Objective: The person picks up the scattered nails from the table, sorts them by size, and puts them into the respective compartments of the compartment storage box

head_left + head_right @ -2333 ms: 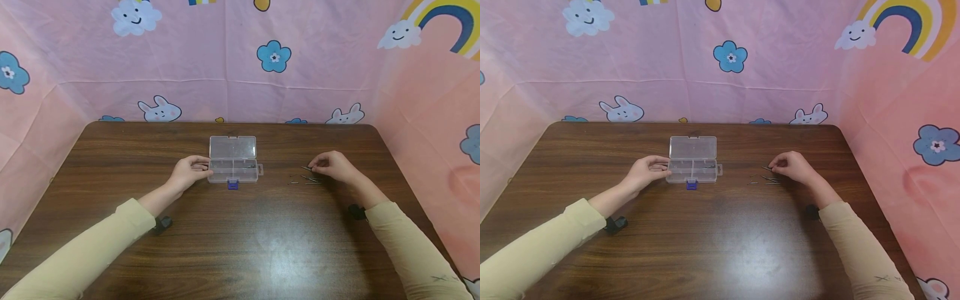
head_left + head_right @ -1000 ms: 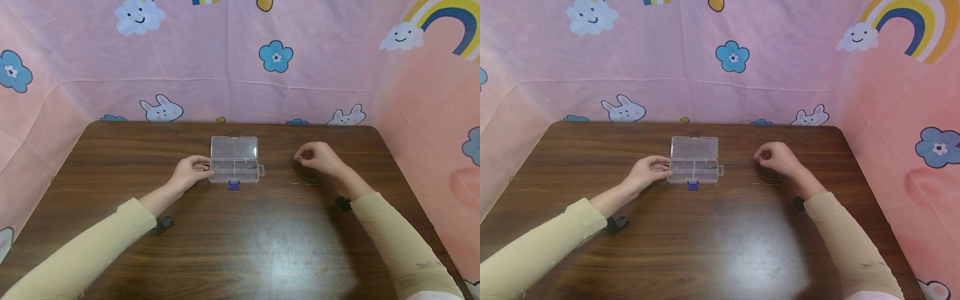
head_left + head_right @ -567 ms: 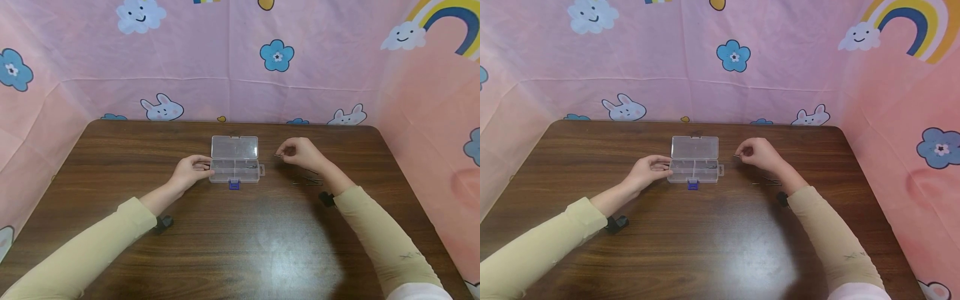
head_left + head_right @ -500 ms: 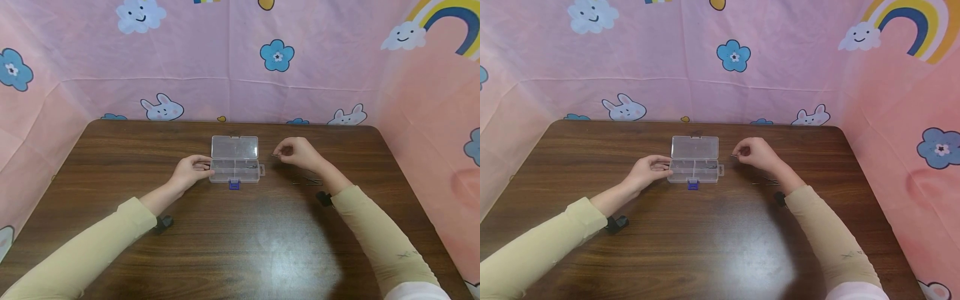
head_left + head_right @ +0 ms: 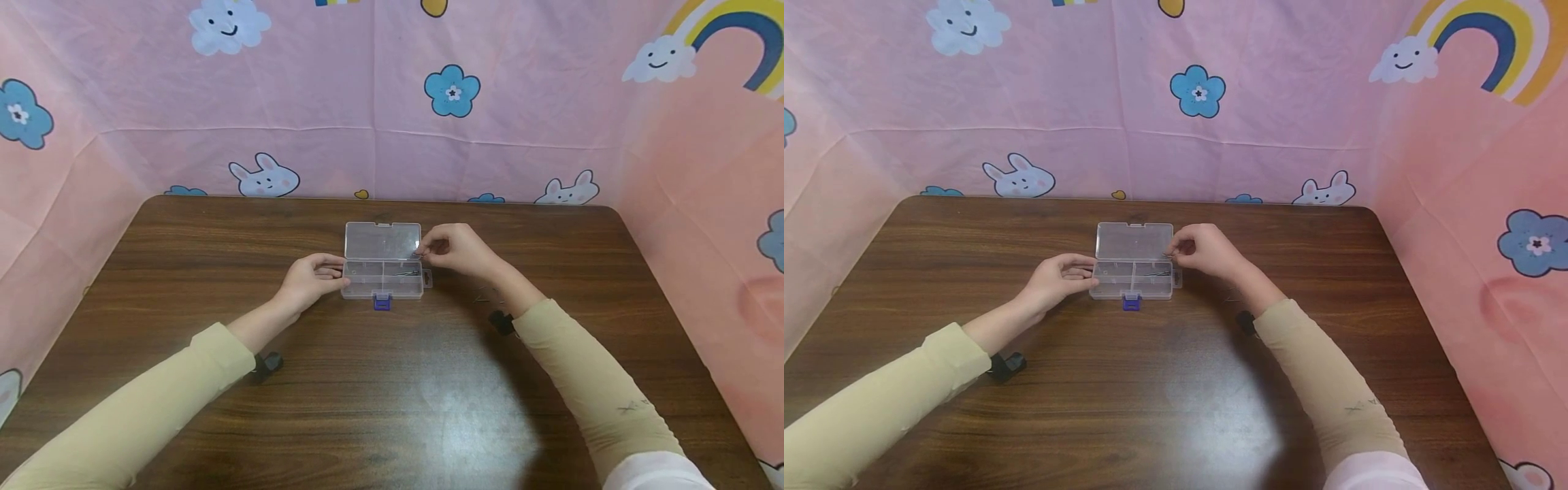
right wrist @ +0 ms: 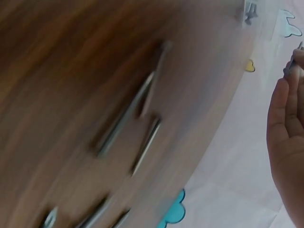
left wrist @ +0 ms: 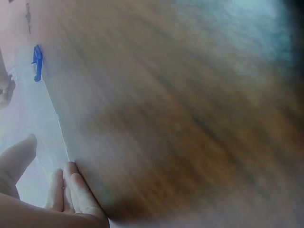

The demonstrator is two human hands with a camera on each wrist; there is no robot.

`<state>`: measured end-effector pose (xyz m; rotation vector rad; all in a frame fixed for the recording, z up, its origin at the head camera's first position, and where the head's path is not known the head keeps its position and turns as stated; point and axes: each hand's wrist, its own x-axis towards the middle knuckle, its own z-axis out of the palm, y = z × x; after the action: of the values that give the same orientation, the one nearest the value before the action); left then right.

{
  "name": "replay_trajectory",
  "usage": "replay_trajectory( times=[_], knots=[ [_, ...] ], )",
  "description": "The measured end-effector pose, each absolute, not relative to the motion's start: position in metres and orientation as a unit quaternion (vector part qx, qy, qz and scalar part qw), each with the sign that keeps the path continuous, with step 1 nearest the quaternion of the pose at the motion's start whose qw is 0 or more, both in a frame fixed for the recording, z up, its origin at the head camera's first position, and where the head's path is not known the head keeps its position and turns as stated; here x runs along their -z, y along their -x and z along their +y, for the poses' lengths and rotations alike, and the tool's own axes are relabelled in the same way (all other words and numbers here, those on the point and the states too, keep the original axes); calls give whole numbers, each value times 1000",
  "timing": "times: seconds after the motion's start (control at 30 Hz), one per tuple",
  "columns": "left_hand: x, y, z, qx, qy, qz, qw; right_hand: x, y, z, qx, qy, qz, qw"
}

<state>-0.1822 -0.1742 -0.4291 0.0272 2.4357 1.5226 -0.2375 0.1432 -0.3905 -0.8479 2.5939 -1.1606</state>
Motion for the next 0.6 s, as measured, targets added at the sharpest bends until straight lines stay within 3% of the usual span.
replay_trajectory(
  times=[0.6],
  knots=[
    [430, 183, -175, -522, -9, 842, 136, 398, 237, 114, 352, 322, 872, 110]
  ],
)
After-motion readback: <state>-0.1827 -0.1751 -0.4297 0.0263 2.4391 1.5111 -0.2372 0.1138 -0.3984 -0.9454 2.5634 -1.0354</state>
